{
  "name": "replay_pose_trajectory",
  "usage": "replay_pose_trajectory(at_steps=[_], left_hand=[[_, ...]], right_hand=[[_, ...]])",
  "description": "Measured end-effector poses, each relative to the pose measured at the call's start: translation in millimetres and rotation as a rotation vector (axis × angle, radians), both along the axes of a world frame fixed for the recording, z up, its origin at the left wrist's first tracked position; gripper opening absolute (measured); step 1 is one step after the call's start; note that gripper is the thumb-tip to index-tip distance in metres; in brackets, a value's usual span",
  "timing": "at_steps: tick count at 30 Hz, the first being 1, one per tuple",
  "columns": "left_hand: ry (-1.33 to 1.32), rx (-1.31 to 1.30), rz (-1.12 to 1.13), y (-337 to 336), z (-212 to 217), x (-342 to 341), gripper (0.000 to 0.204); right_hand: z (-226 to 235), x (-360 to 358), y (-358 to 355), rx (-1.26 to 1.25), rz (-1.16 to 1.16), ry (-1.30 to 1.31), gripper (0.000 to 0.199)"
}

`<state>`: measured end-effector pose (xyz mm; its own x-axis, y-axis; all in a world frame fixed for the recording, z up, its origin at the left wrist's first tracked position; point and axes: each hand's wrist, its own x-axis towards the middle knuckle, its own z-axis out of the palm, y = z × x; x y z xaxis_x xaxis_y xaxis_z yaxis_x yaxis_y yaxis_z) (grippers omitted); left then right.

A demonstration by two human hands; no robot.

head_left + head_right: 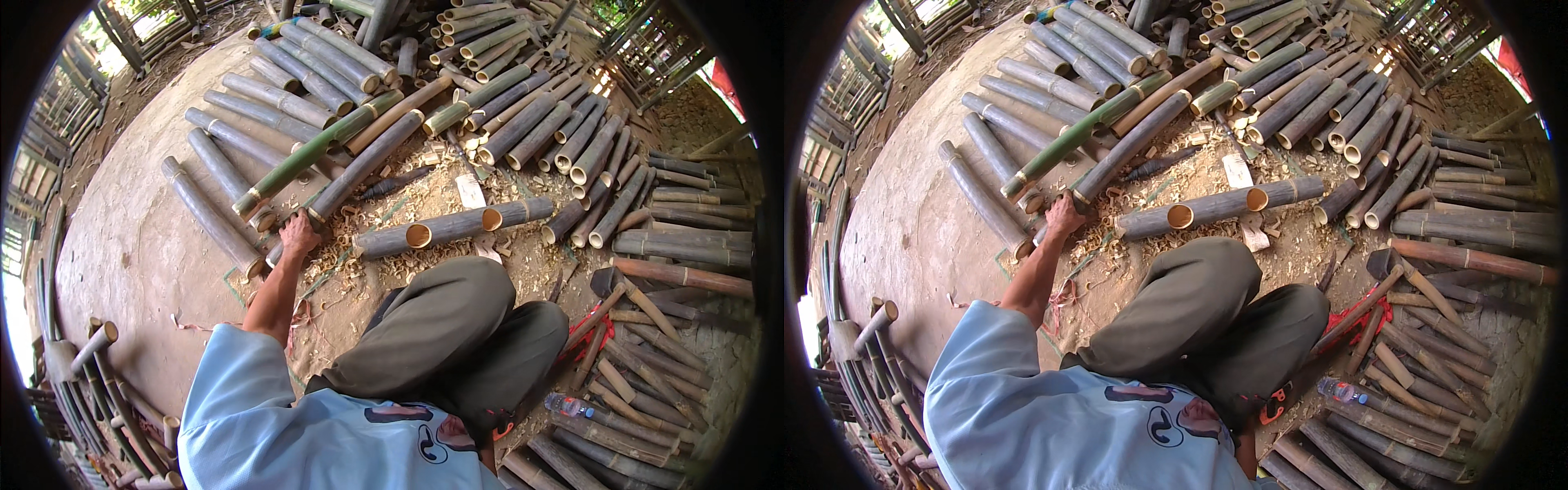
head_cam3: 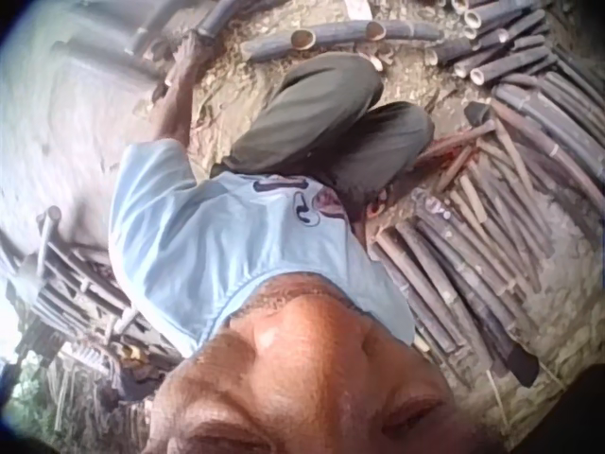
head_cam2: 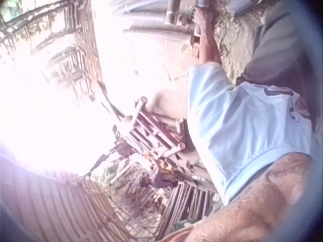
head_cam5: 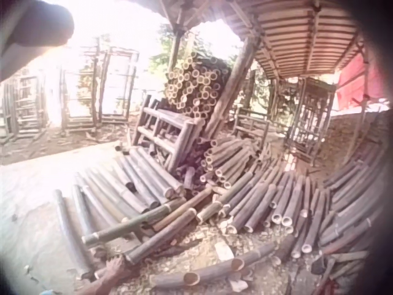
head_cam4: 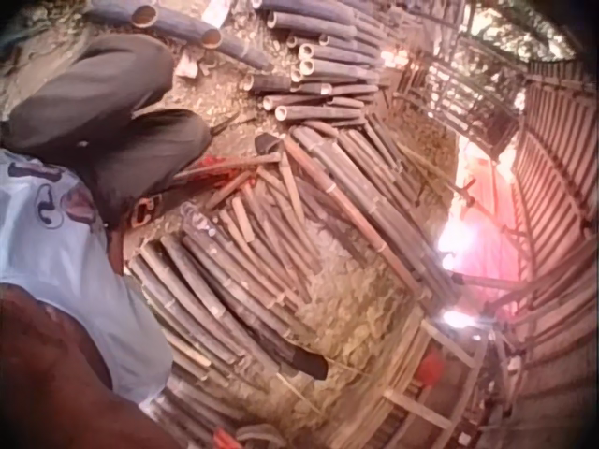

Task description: The person assembles a bamboo structure by inserting horizontal bamboo cross-members into pre-cut holes in vertical bamboo poles and then uses a hand tool to shave or smooth the joint area.

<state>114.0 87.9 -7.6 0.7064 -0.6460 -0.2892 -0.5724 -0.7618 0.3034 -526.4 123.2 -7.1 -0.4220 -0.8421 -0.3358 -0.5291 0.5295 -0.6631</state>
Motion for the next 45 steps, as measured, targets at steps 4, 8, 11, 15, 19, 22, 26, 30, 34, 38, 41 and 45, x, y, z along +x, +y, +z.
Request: replay_pose_trajectory(at_steps=[4, 8, 11, 15, 19, 22, 26, 30, 34, 38, 41, 45], left_hand=[[0.012, -0.009, -0.063, 5.6, -15.2, 22.2, 0.063], [0.006, -0.041, -0.069, 7.3, -18.3, 21.4, 0.059], [0.013, -0.098, -0.063, 7.7, -18.3, 21.7, 0.057], [0.030, -0.156, -0.089, 10.6, 10.8, 10.2, 0.056], [0.031, -0.191, -0.038, 18.4, 14.9, -1.9, 0.054], [0.081, -0.269, -0.061, 33.7, 21.6, -12.9, 0.053], [0.178, -0.289, -0.055, 67.5, 44.7, -35.7, 0.053], [-0.003, -0.331, -0.179, 75.4, 55.2, -69.9, 0.048], [-0.144, -0.454, -0.386, 63.3, 81.4, -96.4, 0.042], [-0.183, -0.444, -0.529, 51.1, 81.9, -119.1, 0.036], [-0.194, -0.545, -0.670, 18.9, 82.3, -147.3, 0.032], [-0.144, -0.539, -0.803, -5.7, 70.4, -184.8, 0.030]], right_hand=[[-3.1, -5.1, 7.5, 0.000, -0.039, -0.049, 0.061], [-7.2, -10.6, 11.5, -0.004, -0.071, -0.085, 0.059], [-7.6, -12.8, 13.8, -0.012, -0.093, -0.119, 0.058], [-9.7, -17.8, 18.1, -0.019, -0.142, -0.165, 0.056], [-10.6, -26.5, 21.2, -0.032, -0.191, -0.222, 0.055], [-9.3, -33.7, 24.0, -0.055, -0.257, -0.307, 0.054], [0.1, -61.0, -0.5, -0.164, -0.369, -0.596, 0.052], [83.9, -47.2, -58.3, -0.505, 0.134, -0.193, 0.044], [245.6, 66.9, -107.0, -0.748, 0.375, 0.101, 0.037], [295.0, 194.1, -165.5, -0.529, 0.641, -0.133, 0.057], [237.3, 236.7, -232.9, -0.127, 0.820, -0.084, 0.111], [136.7, 262.6, -231.2, -0.308, 0.792, -0.024, 0.096]])
